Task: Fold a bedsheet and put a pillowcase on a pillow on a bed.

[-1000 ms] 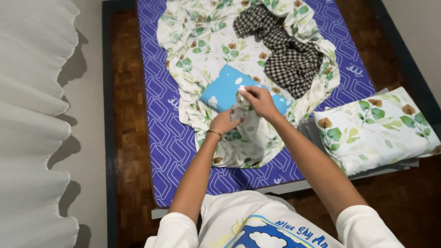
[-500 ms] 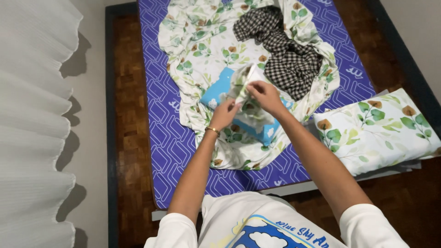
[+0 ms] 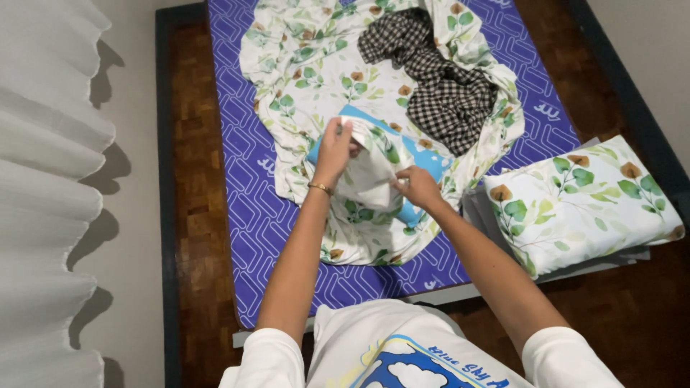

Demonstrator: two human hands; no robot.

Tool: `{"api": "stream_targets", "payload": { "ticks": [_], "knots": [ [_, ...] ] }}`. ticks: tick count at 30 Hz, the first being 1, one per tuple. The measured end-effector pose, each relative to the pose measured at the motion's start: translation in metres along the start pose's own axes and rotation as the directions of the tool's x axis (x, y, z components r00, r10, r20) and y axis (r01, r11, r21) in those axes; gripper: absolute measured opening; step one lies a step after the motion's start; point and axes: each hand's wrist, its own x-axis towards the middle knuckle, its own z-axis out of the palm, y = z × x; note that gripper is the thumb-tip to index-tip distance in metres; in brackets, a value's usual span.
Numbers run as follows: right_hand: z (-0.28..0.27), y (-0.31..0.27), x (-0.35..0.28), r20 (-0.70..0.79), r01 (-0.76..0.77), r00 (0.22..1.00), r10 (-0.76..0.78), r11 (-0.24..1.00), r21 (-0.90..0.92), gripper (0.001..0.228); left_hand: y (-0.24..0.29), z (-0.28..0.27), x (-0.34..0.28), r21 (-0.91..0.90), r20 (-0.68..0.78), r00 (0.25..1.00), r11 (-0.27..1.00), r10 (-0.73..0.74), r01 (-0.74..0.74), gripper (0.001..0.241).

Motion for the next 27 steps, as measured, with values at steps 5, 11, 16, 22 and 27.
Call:
{"api": "stream_targets", "payload": {
  "ticks": [5, 11, 16, 22, 27],
  "knots": [
    [-0.022, -0.017, -0.010, -0.247, 0.101, 0.966, -0.082, 0.993, 0.068, 0.022, -0.020, -0.025, 0.019, -0.043, -0.199, 0.979, 0.998, -0.043, 0.035, 0.035],
    [-0.029, -0.018, 0.001, -0.403, 0.138, 0.913, -0.066, 0.979, 0.153, 0.021, -0.039, -0.057, 0.020, -0.053, -0.291, 0.952, 0.995, -0.095, 0.083, 0.043],
    [-0.038, -0.047, 0.005, -0.312, 0.152, 0.948, -0.061, 0.948, 0.278, 0.027, -0.056, -0.055, -0.007, 0.465, -0.058, 0.990, 0.873, -0.131, 0.143, 0.058],
    [-0.051, -0.092, -0.002, -0.188, 0.152, 0.979, -0.079, 0.896, 0.418, 0.022, -0.022, -0.009, -0.069, 0.364, 0.530, 0.832, 0.930, -0.163, -0.050, 0.068],
    [-0.056, -0.099, -0.006, -0.182, 0.185, 0.976, -0.121, 0.899, 0.398, 0.020, -0.130, 0.033, -0.027, 0.593, 0.275, 0.957, 0.801, -0.096, -0.090, 0.033]
  ]
}}
